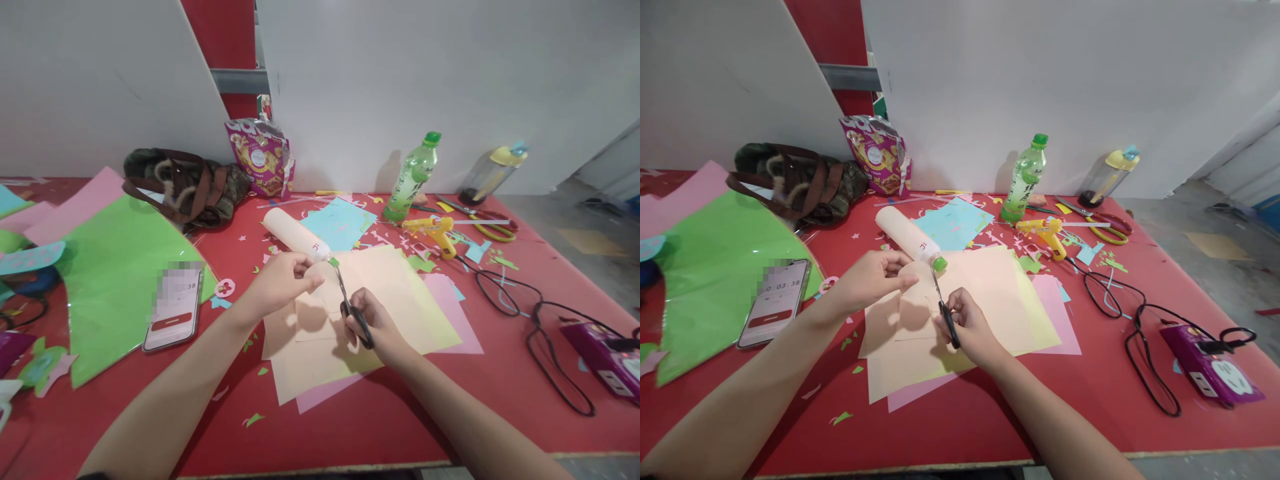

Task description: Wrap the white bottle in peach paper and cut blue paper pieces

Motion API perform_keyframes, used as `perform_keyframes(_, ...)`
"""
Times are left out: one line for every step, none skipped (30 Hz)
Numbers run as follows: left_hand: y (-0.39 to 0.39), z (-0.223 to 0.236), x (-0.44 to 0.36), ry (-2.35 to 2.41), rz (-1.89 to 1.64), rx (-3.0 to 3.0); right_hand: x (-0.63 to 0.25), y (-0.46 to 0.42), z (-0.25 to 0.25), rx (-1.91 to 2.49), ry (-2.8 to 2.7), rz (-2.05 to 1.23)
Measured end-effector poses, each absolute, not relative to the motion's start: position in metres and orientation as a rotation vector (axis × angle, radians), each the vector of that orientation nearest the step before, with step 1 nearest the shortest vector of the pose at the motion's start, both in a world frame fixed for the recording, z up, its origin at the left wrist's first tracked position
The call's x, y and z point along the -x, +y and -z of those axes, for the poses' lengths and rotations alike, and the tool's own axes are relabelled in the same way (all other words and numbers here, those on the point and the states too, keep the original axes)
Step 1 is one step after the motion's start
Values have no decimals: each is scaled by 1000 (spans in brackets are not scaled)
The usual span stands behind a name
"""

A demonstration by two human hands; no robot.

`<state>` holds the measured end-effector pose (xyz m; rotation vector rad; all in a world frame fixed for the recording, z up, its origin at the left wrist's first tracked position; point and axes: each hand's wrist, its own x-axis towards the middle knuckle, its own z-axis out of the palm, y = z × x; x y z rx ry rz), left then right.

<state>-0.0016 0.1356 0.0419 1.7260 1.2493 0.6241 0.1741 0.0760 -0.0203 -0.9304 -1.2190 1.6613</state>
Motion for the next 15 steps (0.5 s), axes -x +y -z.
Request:
perform_keyframes(136,-42,2,1246,-625,-1732,-174,76,20,927,-1215,-1666)
perform_keyframes(136,-42,2,1246,-626,-1734,-174,76,20,924,-1211,-1670)
perform_keyframes(136,-42,2,1248,-627,-1733,-173,76,19,924,-1207,-1673)
perform_keyframes(136,-42,2,1250,-627,-1728,-173,76,19,927,-1204,-1676)
perform_keyframes(136,-42,2,1252,-627,-1722,-173,76,19,931,-1203,-1675)
perform_keyframes(136,-43,2,1255,-627,-1716,-173,76,18,936,-1203,-1674)
perform_keyframes(136,-43,2,1260,-626,-1710,-173,76,18,943,-1204,-1670)
perform_keyframes(136,-43,2,1267,-624,-1704,-173,76,18,950,-1204,-1667)
perform_keyframes(136,-43,2,1274,-621,-1699,-173,76,18,954,-1203,-1663)
perform_keyframes(137,-43,3,1280,-621,-1694,-173,76,18,960,-1201,-1661)
perform_keyframes(137,-43,3,1283,-622,-1690,-173,76,18,966,-1195,-1662)
perform_keyframes(137,-43,3,1284,-623,-1686,-173,76,17,970,-1186,-1666)
perform_keyframes(137,-44,3,1287,-627,-1682,-172,76,17,971,-1174,-1673)
perform_keyframes(137,-44,3,1290,-630,-1678,-172,75,17,972,-1160,-1681)
perform_keyframes(137,-44,4,1295,-631,-1673,-172,75,17,973,-1146,-1688)
